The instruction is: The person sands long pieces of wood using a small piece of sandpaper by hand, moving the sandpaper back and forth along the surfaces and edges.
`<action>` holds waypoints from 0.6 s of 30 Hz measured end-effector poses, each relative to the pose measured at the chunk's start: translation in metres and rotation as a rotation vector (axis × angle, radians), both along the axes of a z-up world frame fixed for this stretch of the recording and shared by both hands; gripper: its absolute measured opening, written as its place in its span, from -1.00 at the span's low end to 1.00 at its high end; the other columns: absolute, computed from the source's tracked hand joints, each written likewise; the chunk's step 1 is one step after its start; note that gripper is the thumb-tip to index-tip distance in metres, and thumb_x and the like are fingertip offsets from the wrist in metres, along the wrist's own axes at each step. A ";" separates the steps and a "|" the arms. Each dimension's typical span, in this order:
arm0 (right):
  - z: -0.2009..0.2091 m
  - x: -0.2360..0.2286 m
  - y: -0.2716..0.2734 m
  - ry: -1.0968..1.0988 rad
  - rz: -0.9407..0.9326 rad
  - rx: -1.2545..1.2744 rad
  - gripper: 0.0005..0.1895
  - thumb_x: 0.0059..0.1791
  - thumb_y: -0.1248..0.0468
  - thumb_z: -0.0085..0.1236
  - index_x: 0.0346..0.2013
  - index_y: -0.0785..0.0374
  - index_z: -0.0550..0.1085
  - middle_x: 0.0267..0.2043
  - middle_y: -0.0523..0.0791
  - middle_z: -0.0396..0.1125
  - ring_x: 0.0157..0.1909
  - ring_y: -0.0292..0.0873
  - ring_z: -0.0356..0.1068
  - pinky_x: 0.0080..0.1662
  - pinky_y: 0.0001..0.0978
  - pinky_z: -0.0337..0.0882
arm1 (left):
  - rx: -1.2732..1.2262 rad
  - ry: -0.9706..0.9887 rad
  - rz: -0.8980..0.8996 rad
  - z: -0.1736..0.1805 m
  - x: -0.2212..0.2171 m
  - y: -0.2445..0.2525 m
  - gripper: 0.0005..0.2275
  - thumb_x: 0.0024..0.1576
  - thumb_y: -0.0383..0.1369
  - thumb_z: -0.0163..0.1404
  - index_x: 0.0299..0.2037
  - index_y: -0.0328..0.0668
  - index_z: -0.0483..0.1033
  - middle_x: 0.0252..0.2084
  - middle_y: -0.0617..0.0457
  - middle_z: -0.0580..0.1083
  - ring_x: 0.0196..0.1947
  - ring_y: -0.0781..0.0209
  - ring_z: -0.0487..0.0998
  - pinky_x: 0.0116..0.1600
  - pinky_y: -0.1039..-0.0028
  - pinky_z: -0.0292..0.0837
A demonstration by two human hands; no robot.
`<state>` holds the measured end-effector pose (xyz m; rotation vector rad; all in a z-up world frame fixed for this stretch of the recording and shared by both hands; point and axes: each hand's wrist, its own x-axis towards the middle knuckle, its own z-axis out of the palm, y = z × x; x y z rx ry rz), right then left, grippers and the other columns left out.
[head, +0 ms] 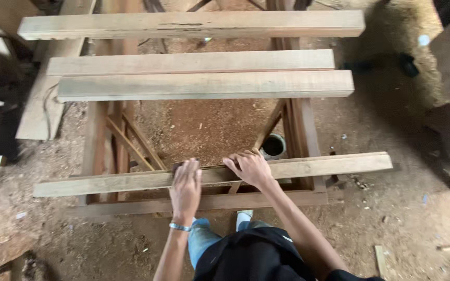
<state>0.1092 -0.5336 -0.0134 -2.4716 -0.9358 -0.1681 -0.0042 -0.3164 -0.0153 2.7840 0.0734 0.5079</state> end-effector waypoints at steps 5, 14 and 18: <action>-0.006 0.012 -0.002 0.352 -0.119 -0.018 -0.48 0.18 -0.08 -0.26 -0.16 0.21 0.55 -0.41 0.00 0.48 -0.46 -0.04 0.50 -0.28 -0.14 0.56 | -0.007 -0.068 -0.204 0.001 -0.010 -0.047 -0.65 0.34 -0.25 -0.17 0.28 -0.16 0.42 0.34 0.04 0.40 0.35 0.15 0.41 0.44 0.30 0.25; 0.014 0.004 0.002 0.305 -0.143 -0.022 -0.39 0.13 -0.18 -0.23 -0.41 0.20 0.57 -0.56 0.04 0.45 -0.50 0.10 0.47 -0.34 -0.03 0.51 | 0.135 0.025 -0.057 0.009 0.000 -0.001 -0.69 0.34 -0.26 -0.10 0.23 -0.13 0.44 0.31 0.06 0.43 0.36 0.18 0.39 0.47 0.31 0.24; 0.009 0.010 0.006 0.502 -0.157 -0.121 -0.35 0.13 -0.21 -0.27 -0.43 0.26 0.49 -0.57 0.03 0.43 -0.53 0.04 0.51 -0.38 -0.09 0.53 | -0.045 0.228 -0.107 0.005 0.012 -0.052 -0.68 0.37 -0.26 -0.15 0.26 -0.16 0.43 0.33 0.01 0.40 0.34 0.19 0.39 0.41 0.41 0.30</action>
